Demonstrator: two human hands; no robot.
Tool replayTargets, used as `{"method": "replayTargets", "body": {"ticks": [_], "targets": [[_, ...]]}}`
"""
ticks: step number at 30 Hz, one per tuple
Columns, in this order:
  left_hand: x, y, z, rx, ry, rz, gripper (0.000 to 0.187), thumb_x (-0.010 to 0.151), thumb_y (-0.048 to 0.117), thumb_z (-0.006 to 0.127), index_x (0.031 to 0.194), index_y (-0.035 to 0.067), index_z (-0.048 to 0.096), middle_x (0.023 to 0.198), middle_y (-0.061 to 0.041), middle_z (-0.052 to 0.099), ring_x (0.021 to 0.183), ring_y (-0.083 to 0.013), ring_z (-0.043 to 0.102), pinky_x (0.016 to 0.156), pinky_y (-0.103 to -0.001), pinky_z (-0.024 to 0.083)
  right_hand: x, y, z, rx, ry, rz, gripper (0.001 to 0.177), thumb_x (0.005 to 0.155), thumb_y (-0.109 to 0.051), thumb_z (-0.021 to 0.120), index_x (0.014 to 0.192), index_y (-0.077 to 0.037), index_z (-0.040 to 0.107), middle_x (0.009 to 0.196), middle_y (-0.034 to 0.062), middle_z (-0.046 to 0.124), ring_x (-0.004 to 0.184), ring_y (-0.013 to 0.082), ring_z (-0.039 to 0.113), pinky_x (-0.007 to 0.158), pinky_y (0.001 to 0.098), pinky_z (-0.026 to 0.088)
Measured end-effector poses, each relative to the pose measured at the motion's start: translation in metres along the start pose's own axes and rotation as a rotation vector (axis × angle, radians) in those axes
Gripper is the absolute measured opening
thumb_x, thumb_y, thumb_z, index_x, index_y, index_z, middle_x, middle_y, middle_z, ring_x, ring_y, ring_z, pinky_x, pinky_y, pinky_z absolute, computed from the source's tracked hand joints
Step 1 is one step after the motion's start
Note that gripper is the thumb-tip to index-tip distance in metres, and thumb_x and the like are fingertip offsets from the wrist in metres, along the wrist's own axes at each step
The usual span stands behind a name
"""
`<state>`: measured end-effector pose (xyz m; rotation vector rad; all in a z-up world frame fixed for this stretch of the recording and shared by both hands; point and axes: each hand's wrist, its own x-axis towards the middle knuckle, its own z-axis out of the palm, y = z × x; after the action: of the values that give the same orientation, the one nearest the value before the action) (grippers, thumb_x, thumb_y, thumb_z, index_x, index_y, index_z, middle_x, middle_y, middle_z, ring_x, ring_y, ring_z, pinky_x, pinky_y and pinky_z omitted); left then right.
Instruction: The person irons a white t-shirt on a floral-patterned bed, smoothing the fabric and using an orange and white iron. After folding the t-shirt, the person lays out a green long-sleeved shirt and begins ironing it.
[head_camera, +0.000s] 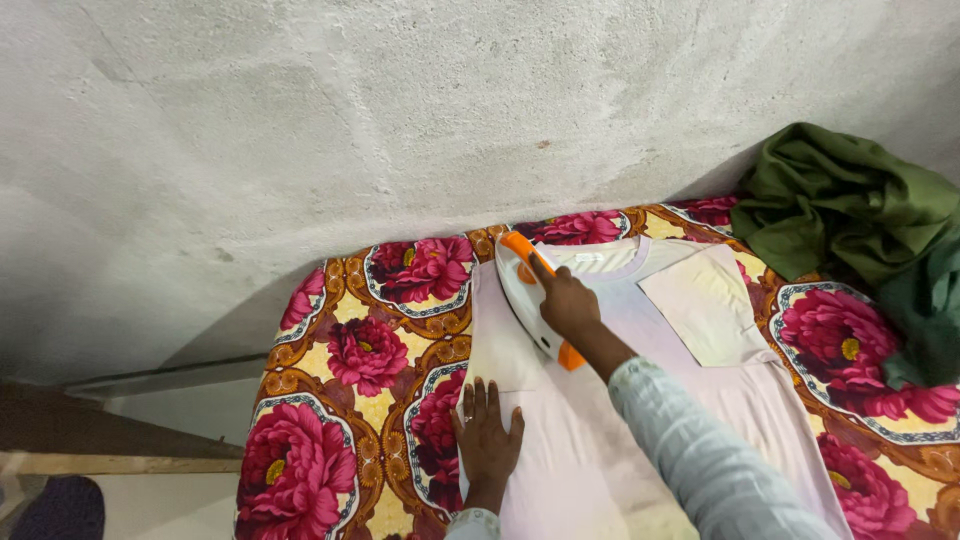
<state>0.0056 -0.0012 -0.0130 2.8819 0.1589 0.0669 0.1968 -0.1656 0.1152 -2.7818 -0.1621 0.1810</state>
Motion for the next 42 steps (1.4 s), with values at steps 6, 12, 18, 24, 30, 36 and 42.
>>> {"method": "replayTargets", "body": {"ticks": [6, 12, 18, 24, 30, 36, 42], "targets": [[-0.001, 0.003, -0.011, -0.013, -0.041, -0.045, 0.073, 0.098, 0.054, 0.045, 0.156, 0.012, 0.033, 0.165, -0.007, 0.029, 0.153, -0.0243, 0.023, 0.123, -0.055, 0.015, -0.001, 0.002, -0.02, 0.058, -0.027, 0.024, 0.087, 0.083, -0.009, 0.061, 0.16, -0.037, 0.031, 0.12, 0.0188, 0.06, 0.106, 0.0374, 0.067, 0.089, 0.0492, 0.055], [0.001, 0.004, -0.018, -0.033, -0.026, -0.093, 0.087, 0.093, 0.059, 0.052, 0.157, 0.007, 0.025, 0.165, -0.009, 0.026, 0.153, -0.0213, 0.024, 0.124, -0.049, 0.016, -0.073, -0.004, -0.022, 0.105, 0.033, -0.071, 0.086, 0.08, -0.009, 0.062, 0.158, -0.032, 0.037, 0.118, 0.0174, 0.061, 0.098, 0.0375, 0.068, 0.085, 0.048, 0.056], [0.0, -0.002, -0.009, -0.114, -0.02, -0.086, 0.077, 0.094, 0.045, 0.051, 0.158, 0.009, 0.027, 0.164, -0.008, 0.031, 0.153, -0.0197, 0.024, 0.126, -0.05, 0.015, -0.117, -0.019, -0.01, 0.129, -0.023, -0.124, 0.086, 0.078, -0.008, 0.063, 0.157, -0.031, 0.037, 0.116, 0.016, 0.062, 0.095, 0.0355, 0.069, 0.081, 0.0474, 0.057], [0.001, -0.012, 0.018, 0.016, 0.074, 0.0, 0.066, 0.094, 0.021, 0.044, 0.157, 0.008, 0.031, 0.165, -0.003, 0.032, 0.154, -0.019, 0.023, 0.123, -0.052, 0.015, -0.106, -0.021, 0.006, 0.062, -0.008, -0.137, 0.087, 0.078, -0.005, 0.06, 0.158, -0.032, 0.037, 0.112, 0.017, 0.06, 0.093, 0.0353, 0.069, 0.079, 0.0479, 0.057], [0.001, -0.018, 0.033, 0.068, 0.075, 0.028, 0.059, 0.094, 0.021, 0.043, 0.152, 0.011, 0.041, 0.165, -0.004, 0.031, 0.154, -0.0213, 0.023, 0.122, -0.053, 0.016, -0.089, -0.02, 0.015, 0.052, 0.066, -0.186, 0.086, 0.08, -0.003, 0.058, 0.158, -0.033, 0.039, 0.109, 0.0175, 0.061, 0.089, 0.0365, 0.069, 0.077, 0.0493, 0.057], [0.002, -0.018, 0.037, 0.048, 0.132, 0.035, 0.055, 0.097, 0.023, 0.04, 0.151, 0.013, 0.044, 0.165, -0.004, 0.032, 0.154, -0.0215, 0.024, 0.122, -0.054, 0.017, -0.119, -0.013, 0.023, 0.016, 0.011, -0.153, 0.09, 0.077, -0.005, 0.06, 0.159, -0.03, 0.033, 0.112, 0.0192, 0.06, 0.089, 0.0365, 0.069, 0.076, 0.0477, 0.058], [0.002, -0.017, 0.035, 0.089, 0.088, 0.032, 0.057, 0.096, 0.025, 0.04, 0.152, 0.013, 0.042, 0.165, -0.004, 0.031, 0.153, -0.0221, 0.023, 0.121, -0.054, 0.017, -0.079, -0.018, 0.02, -0.004, 0.047, -0.148, 0.086, 0.081, -0.003, 0.058, 0.159, -0.033, 0.036, 0.111, 0.0165, 0.062, 0.094, 0.0347, 0.069, 0.078, 0.0485, 0.057]]}}
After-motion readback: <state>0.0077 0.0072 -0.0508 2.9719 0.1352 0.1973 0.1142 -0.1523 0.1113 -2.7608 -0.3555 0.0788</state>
